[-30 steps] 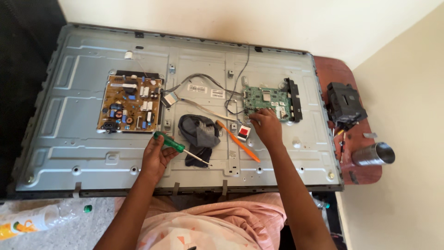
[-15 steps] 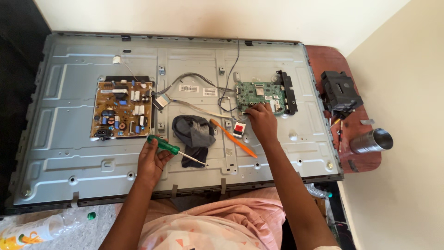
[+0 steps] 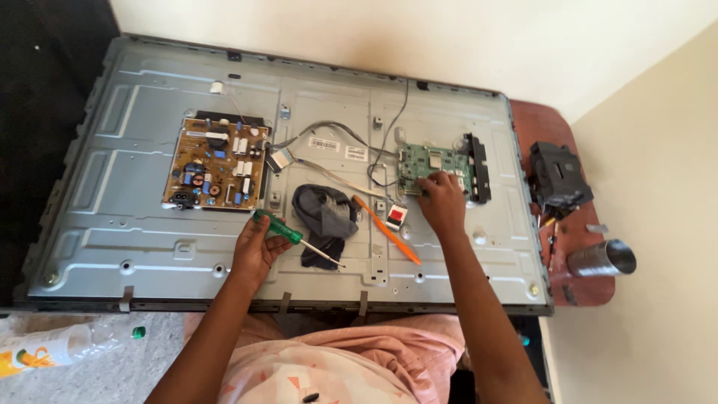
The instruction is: The person uses a green screwdriver to unscrew and remove a circuit board from the back panel of a television. They then reposition the board and continue working on the internal components.
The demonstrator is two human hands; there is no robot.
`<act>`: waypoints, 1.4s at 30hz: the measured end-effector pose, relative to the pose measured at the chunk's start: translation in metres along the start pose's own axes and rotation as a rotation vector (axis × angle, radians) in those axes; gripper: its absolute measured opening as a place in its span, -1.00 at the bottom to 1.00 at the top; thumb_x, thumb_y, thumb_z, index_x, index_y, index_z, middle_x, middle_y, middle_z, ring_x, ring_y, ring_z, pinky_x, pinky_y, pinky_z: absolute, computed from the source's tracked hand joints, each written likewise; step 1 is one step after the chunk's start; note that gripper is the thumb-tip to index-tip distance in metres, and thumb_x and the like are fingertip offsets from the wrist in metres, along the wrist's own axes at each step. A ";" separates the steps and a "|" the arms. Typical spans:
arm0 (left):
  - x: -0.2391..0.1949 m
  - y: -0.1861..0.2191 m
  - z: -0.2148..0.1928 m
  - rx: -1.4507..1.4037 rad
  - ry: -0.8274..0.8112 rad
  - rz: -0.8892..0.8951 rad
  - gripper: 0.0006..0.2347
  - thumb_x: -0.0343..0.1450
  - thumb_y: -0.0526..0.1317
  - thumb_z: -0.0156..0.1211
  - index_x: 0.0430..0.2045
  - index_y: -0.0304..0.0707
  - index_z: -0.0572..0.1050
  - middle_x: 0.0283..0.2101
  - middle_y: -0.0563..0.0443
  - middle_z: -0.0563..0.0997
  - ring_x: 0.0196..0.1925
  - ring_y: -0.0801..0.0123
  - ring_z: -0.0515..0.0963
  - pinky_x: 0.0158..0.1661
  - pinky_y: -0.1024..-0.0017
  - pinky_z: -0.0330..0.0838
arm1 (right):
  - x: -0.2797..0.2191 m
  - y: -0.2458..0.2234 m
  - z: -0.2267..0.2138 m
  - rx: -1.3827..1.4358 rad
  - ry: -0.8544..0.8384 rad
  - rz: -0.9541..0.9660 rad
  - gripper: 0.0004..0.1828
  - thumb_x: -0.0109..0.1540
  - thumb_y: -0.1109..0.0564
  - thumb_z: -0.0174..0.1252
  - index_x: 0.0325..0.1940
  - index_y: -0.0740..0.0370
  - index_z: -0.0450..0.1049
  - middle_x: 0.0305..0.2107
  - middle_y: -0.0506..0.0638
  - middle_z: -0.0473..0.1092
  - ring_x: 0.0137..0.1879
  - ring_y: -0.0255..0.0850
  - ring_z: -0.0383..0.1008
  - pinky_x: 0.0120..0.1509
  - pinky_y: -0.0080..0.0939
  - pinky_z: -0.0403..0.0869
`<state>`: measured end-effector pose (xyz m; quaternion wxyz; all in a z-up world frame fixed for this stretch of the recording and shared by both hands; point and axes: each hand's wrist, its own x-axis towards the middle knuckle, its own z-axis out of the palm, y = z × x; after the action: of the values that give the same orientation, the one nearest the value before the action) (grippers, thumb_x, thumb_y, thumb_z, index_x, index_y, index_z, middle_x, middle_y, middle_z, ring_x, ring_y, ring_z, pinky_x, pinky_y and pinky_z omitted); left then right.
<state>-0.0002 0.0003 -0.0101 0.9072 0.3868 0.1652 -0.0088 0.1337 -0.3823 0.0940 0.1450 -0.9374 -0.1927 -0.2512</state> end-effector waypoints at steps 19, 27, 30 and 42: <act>-0.001 0.003 0.008 -0.008 0.003 -0.007 -0.73 0.45 -0.02 0.20 -0.09 -0.11 0.41 -0.07 -0.05 0.65 -0.22 0.16 0.72 -0.11 0.17 0.64 | -0.006 -0.001 -0.019 -0.022 -0.018 0.020 -0.71 0.02 0.24 0.32 -0.20 -0.01 0.66 -0.18 -0.11 0.50 0.01 -0.08 0.48 0.01 -0.09 0.51; -0.004 0.003 0.008 -0.010 0.003 -0.001 -0.73 0.45 -0.02 0.20 -0.07 -0.09 0.41 -0.08 -0.01 0.64 -0.24 0.20 0.72 -0.11 0.18 0.64 | -0.018 -0.006 -0.007 -0.007 -0.018 -0.047 -0.70 0.01 0.25 0.32 -0.22 -0.03 0.66 -0.18 -0.13 0.49 0.03 -0.09 0.48 -0.01 -0.10 0.52; -0.004 0.004 0.009 -0.026 -0.008 0.004 -0.73 0.46 -0.03 0.20 -0.06 -0.09 0.41 -0.09 0.00 0.64 -0.25 0.22 0.72 -0.10 0.17 0.64 | -0.021 -0.006 -0.004 -0.018 -0.043 -0.050 -0.71 0.01 0.26 0.32 -0.22 -0.04 0.66 -0.20 -0.14 0.49 0.01 -0.11 0.49 -0.05 -0.11 0.52; -0.007 0.007 0.011 0.005 -0.006 0.001 -0.70 0.45 -0.01 0.20 -0.05 -0.12 0.42 -0.09 -0.01 0.64 -0.23 0.23 0.72 -0.11 0.21 0.65 | -0.030 0.000 -0.007 -0.007 -0.051 -0.039 -0.73 0.04 0.26 0.31 -0.24 -0.04 0.66 -0.20 -0.16 0.49 -0.01 -0.15 0.49 -0.07 -0.14 0.53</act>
<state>-0.0028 -0.0033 0.0046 0.9068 0.3890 0.1622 -0.0099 0.1074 -0.3938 0.0841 0.1320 -0.9401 -0.2136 -0.2306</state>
